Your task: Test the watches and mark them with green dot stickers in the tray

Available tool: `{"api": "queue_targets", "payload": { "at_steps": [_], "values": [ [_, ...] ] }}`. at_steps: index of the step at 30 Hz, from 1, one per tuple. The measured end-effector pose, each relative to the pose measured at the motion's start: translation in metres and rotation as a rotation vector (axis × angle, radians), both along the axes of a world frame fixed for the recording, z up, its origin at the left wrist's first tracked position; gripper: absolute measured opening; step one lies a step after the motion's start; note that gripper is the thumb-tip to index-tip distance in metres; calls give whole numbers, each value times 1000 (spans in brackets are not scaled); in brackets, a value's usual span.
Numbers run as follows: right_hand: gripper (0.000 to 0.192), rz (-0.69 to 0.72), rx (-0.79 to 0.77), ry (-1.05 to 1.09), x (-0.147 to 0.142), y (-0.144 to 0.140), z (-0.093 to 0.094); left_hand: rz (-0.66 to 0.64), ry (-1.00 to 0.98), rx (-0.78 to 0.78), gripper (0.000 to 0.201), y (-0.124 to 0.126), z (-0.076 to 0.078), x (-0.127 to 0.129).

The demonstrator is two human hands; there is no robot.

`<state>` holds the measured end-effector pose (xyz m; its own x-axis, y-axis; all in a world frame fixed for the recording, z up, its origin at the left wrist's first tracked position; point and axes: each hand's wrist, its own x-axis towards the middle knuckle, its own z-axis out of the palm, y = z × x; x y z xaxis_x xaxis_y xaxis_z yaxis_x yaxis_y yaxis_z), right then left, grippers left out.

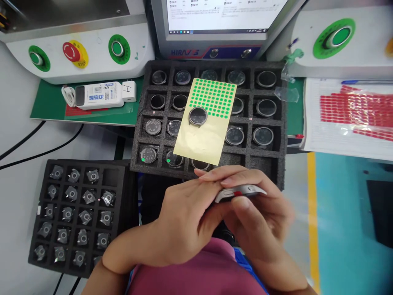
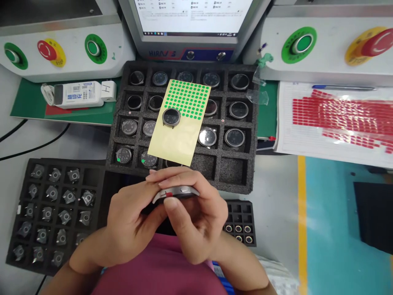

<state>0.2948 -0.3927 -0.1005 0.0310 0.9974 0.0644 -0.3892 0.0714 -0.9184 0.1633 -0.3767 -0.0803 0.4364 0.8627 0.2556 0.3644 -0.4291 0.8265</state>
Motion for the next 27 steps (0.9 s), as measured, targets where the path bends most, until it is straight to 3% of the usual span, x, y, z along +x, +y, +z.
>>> {"api": "queue_targets", "payload": {
  "at_steps": [10, 18, 21, 27],
  "values": [
    [13, -125, -51, 219, -9, 5, 7, -30, 81, 363, 18, 10, -6, 7],
    [12, -120, 68, 314, -19, 13, -3, 15, 162, 421, 20, 10, -5, 1],
    [15, -138, 99, 295, -23, 14, -9, 35, 172, 357, 17, 11, 0, -2],
    [20, -47, 151, 89, -17, 9, -16, 41, 139, 39, 10, 12, 13, -11]
  ]
}}
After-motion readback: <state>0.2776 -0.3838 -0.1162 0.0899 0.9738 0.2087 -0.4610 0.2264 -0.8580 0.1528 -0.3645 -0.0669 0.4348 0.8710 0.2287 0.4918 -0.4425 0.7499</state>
